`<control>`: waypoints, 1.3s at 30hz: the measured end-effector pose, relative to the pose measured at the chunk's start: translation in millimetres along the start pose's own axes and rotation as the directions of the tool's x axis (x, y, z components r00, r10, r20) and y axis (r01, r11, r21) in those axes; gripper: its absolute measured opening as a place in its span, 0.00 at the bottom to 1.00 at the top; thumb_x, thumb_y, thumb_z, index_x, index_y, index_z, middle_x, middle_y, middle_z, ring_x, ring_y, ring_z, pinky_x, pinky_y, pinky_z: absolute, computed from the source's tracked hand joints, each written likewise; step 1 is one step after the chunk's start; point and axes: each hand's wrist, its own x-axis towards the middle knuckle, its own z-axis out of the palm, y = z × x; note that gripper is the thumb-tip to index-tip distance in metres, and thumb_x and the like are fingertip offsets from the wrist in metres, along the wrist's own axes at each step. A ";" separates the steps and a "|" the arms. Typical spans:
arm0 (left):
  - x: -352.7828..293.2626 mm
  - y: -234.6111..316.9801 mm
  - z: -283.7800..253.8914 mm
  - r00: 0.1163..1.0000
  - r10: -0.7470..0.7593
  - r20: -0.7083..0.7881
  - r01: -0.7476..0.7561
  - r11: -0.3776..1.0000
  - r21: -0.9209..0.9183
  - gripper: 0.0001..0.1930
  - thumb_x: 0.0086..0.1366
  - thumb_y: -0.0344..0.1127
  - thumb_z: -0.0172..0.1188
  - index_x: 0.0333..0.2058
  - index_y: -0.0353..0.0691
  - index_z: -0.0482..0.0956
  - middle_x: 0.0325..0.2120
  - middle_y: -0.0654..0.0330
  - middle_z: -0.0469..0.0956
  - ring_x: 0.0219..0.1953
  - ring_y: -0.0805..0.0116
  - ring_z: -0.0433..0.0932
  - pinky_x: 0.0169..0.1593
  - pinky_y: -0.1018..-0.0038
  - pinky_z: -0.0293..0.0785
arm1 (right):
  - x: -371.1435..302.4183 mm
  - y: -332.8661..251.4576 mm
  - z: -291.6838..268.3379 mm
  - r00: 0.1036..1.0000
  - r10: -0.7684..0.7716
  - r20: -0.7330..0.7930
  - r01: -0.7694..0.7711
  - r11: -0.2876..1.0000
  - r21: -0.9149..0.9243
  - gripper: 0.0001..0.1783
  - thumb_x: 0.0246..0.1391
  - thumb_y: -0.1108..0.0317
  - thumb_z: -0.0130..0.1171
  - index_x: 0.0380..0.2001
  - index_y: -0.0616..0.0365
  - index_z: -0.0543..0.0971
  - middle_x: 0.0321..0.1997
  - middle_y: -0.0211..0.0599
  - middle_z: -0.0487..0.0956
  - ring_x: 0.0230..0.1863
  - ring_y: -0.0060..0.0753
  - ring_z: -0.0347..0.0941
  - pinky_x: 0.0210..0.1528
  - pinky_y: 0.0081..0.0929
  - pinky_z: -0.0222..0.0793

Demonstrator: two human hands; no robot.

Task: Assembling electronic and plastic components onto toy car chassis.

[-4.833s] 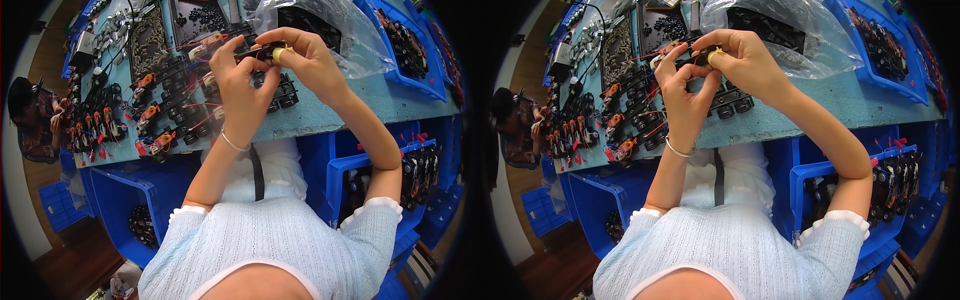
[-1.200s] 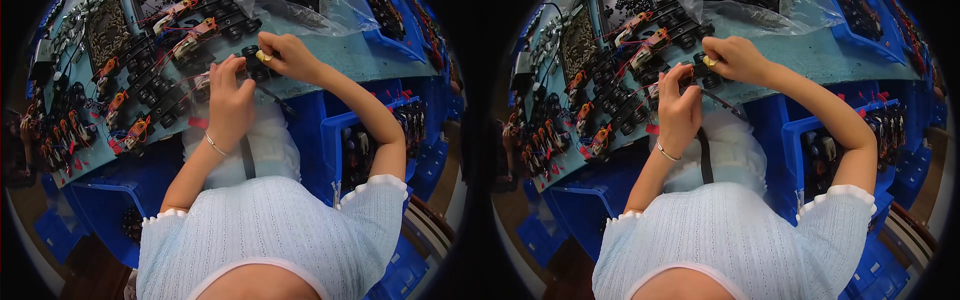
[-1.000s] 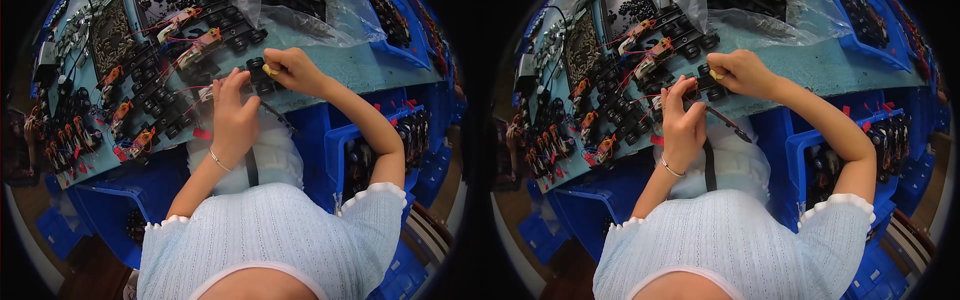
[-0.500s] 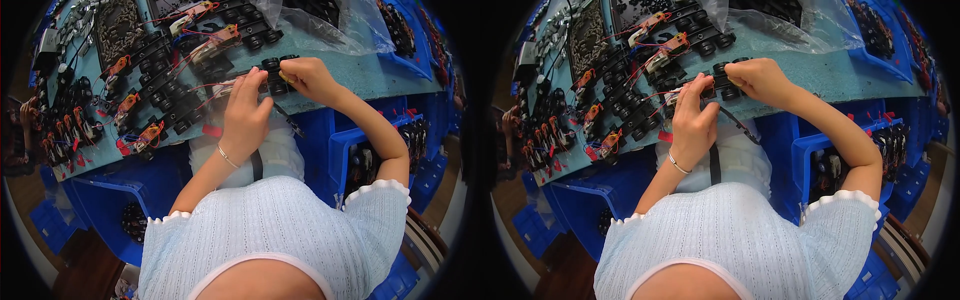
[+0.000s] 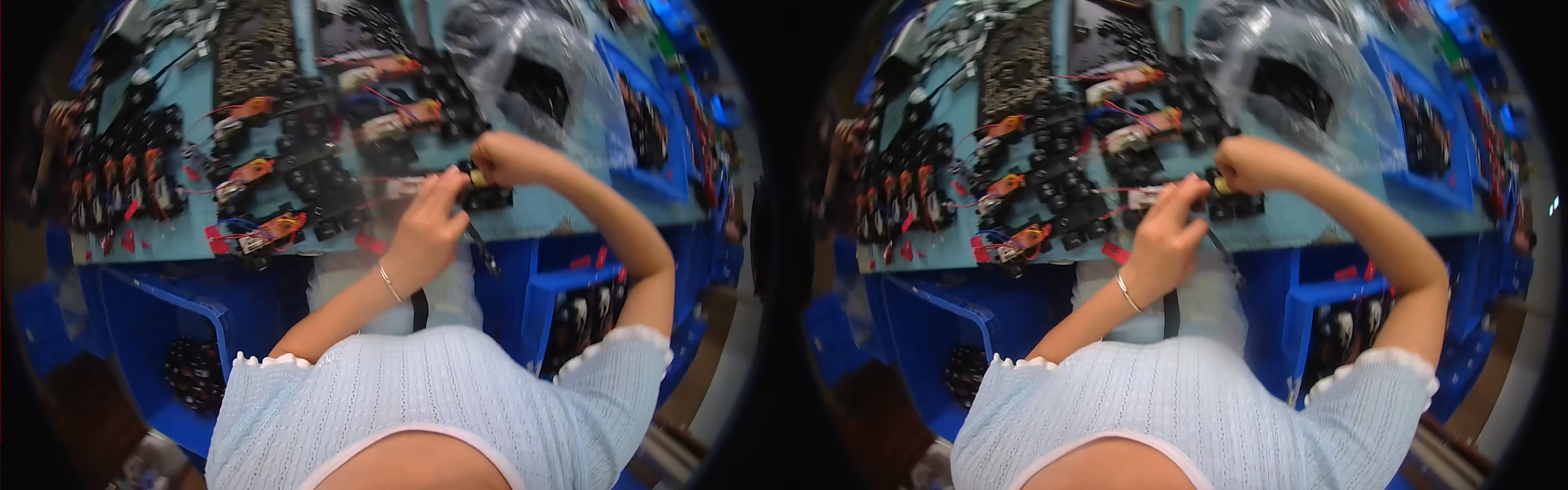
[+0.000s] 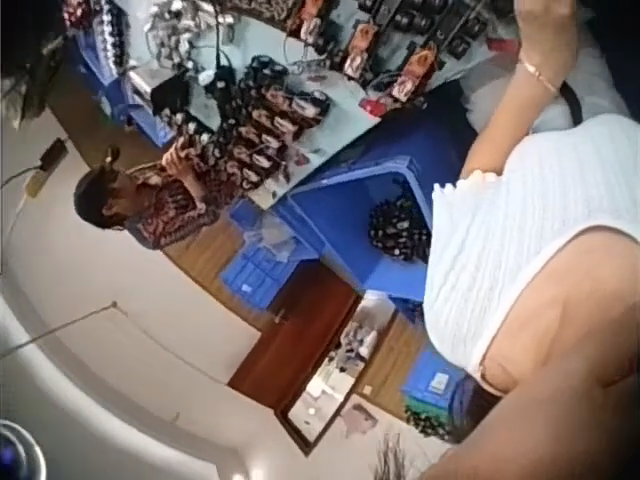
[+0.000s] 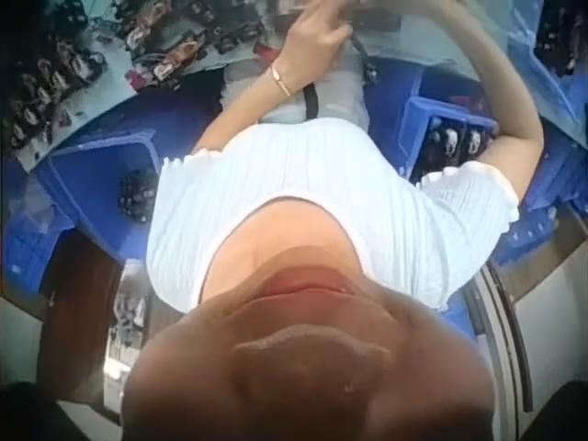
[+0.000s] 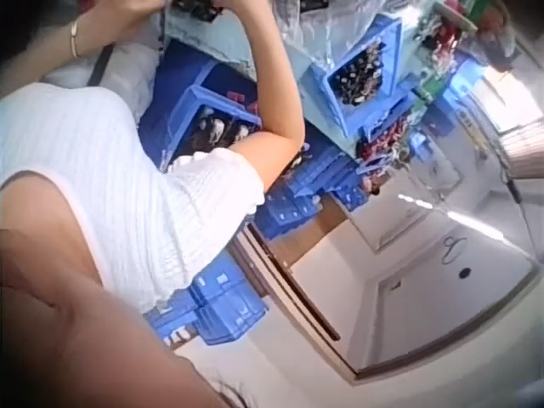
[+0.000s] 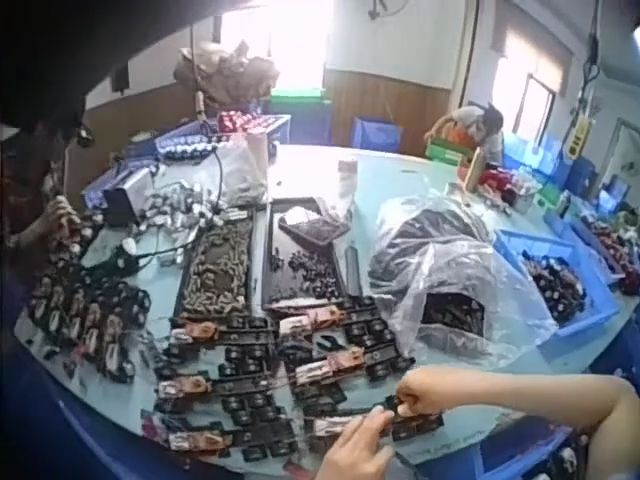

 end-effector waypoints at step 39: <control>-8.3 -7.9 -9.5 0.998 0.042 0.040 -0.043 0.999 0.027 0.03 0.44 0.23 0.56 0.22 0.31 0.73 0.50 0.44 0.69 0.57 0.47 0.68 0.60 0.56 0.63 | -14.6 -56.1 -26.4 0.810 -0.224 -0.542 0.318 0.944 0.084 0.09 0.45 0.79 0.61 0.33 0.62 0.79 0.29 0.34 0.75 0.28 0.27 0.72 0.32 0.22 0.67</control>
